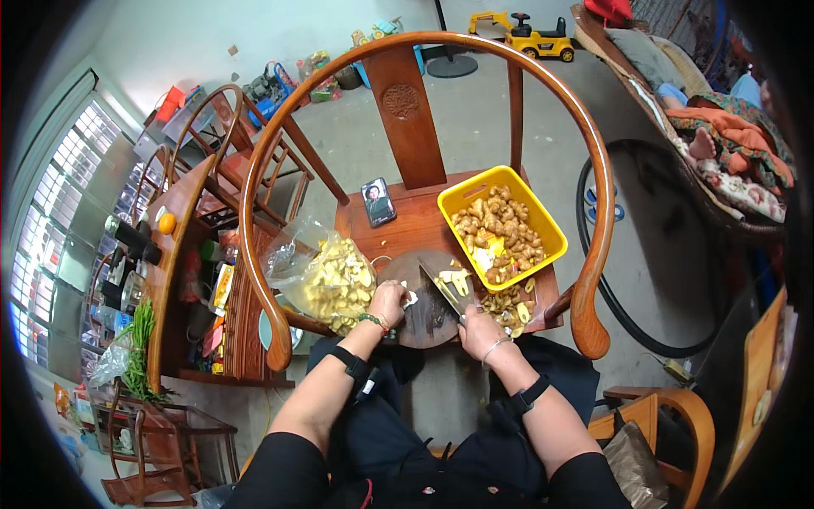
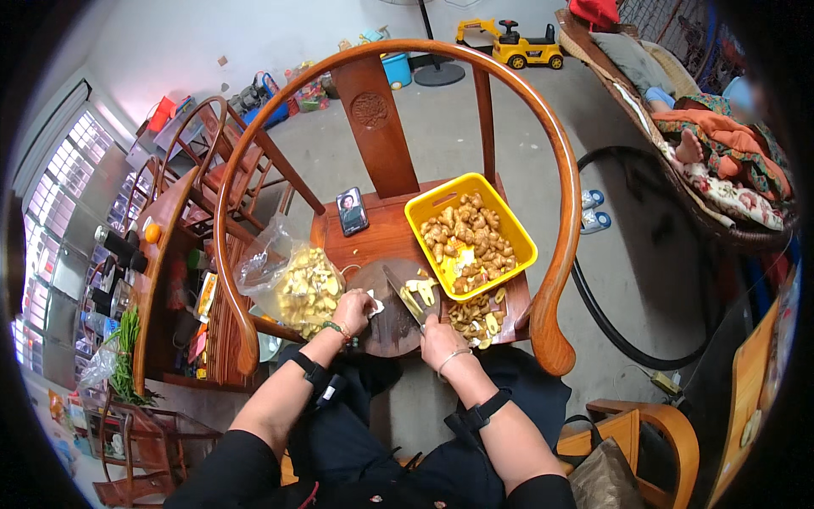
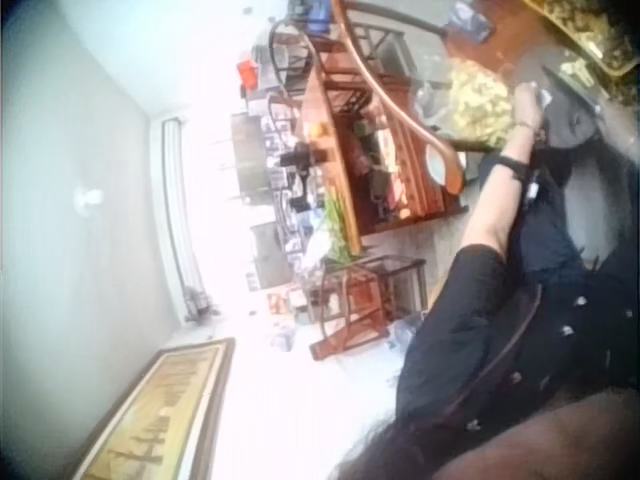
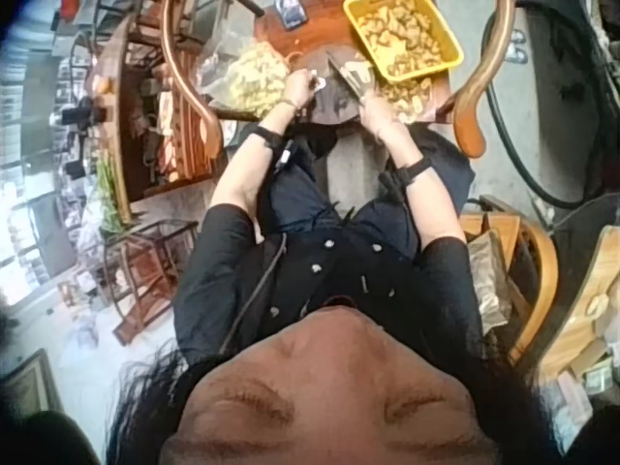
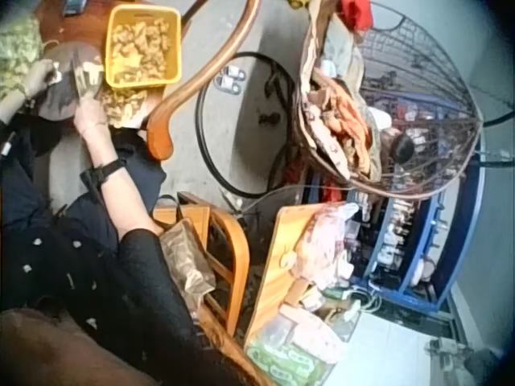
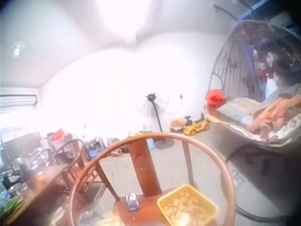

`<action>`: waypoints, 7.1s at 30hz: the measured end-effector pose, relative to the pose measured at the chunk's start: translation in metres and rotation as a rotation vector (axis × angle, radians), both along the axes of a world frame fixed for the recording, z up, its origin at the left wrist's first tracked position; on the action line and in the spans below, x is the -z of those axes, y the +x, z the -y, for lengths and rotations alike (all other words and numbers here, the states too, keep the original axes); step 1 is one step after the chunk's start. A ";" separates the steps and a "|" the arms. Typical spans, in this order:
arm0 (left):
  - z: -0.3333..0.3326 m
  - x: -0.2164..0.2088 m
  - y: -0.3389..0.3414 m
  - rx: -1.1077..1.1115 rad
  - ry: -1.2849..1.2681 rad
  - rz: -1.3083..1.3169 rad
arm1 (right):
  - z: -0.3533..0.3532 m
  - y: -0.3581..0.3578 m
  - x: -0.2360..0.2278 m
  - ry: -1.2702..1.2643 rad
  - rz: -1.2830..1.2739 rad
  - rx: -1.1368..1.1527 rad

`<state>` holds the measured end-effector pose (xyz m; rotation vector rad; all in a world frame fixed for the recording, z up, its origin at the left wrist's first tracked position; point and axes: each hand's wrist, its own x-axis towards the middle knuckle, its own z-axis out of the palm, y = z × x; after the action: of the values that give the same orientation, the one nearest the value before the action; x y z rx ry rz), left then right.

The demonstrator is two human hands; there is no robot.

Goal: The person sits at a wooden table and uses a knife to peel ginger pieces on a cutting board. They transfer the peeled ginger into a plastic bag and continue peeling more ginger from a yellow container.

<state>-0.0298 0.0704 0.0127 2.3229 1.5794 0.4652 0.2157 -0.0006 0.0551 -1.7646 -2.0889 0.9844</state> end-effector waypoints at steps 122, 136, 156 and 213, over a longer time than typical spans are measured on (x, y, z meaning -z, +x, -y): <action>-0.026 -0.020 0.088 -0.306 -0.012 0.202 | 0.004 0.040 -0.036 0.449 -0.319 0.144; -0.060 -0.178 -0.104 -0.750 0.426 0.125 | 0.008 0.032 -0.037 0.449 -0.269 0.120; -0.004 -0.059 0.085 -0.114 -0.041 -0.170 | 0.005 0.035 -0.033 0.426 -0.289 0.145; 0.037 -0.005 0.168 0.207 0.171 0.140 | 0.004 0.069 -0.064 0.624 -0.426 0.291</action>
<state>0.1384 0.0332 0.0177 2.4844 1.2635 0.7199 0.2851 -0.0051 0.1187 -1.3383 -1.5780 0.4889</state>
